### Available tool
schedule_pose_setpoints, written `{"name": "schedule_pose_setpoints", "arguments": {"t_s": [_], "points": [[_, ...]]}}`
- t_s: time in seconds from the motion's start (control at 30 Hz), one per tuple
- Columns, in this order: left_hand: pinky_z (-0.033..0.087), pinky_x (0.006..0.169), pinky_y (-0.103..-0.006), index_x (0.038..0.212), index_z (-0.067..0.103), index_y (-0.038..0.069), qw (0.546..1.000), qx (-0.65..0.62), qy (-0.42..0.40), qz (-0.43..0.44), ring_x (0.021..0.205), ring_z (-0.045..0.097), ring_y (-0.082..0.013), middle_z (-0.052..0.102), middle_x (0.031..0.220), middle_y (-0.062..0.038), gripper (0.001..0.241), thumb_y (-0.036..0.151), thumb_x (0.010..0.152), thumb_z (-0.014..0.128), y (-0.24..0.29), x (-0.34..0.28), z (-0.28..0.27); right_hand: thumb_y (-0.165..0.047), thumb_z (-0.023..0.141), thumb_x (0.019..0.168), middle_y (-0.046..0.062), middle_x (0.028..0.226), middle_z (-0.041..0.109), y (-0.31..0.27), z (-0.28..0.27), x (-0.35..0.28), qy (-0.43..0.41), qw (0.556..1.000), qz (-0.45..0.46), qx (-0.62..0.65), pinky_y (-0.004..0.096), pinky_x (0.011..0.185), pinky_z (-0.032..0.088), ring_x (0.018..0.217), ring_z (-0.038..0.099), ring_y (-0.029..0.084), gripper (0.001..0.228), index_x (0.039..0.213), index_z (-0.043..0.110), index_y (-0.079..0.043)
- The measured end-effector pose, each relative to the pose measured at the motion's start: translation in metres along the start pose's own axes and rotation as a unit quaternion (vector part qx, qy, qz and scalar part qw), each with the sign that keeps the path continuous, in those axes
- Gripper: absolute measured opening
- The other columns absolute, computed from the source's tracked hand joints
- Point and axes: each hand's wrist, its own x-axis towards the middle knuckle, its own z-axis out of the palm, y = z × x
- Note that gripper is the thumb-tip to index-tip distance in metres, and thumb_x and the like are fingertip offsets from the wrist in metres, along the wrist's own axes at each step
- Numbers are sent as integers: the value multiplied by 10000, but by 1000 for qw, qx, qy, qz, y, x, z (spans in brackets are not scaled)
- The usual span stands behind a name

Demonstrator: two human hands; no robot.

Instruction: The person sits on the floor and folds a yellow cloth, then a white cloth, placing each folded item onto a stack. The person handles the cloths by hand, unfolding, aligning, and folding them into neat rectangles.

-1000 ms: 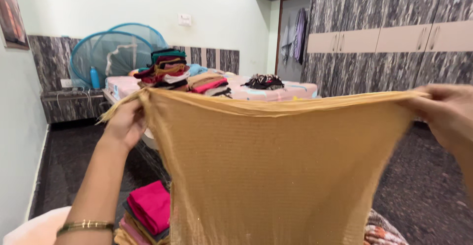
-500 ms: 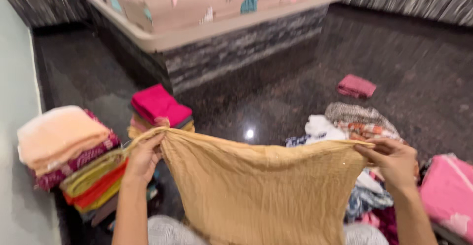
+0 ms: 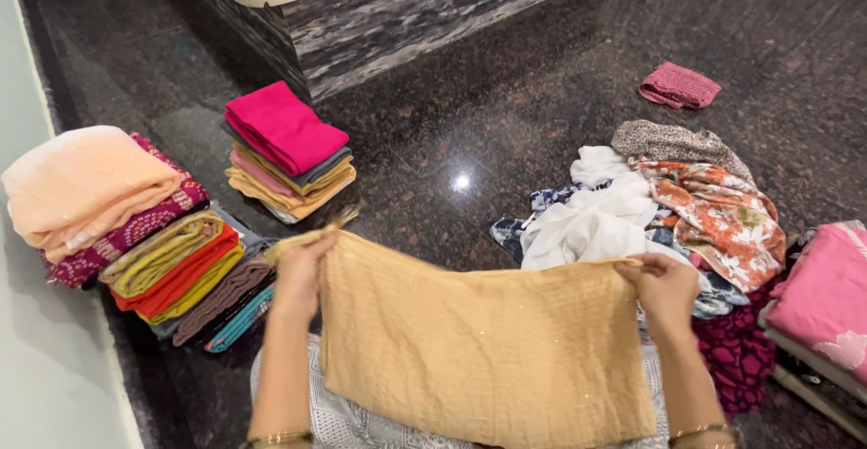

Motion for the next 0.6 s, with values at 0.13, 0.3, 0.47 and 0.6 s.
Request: {"name": "schedule_pose_setpoints", "arguments": {"t_s": [0.13,0.3,0.47,0.6], "points": [[235,450,-270,1077,759,30,996,68,53,12,546,360,-75,493,711,47,154,132,967,726,-33,-31,41,-34,819,825,58,774,680,-24,35,-50,30,996,80,27,289,478,367,570,522,123,172,960,731,26],[313,438,-239,945,765,100,992,120,26,11,486,429,-29,548,615,73,111,174,912,689,-91,-83,110,-95,812,817,29,779,700,-72,89,-118,-55,996,28,71,225,512,484,622,626,72,213,950,689,17],[309,455,-277,881,737,35,993,76,-11,-91,515,433,-75,546,642,10,225,246,946,694,-109,-126,144,-55,789,818,94,827,690,-97,121,-157,-103,987,66,101,266,509,506,634,620,99,225,989,673,34],[464,633,-258,1008,733,49,989,132,-26,-57,706,601,-77,715,836,-17,221,251,926,697,-103,-146,147,-1,732,819,123,977,691,-95,131,-170,-117,982,57,139,274,602,557,762,674,111,329,1121,606,31]]}}
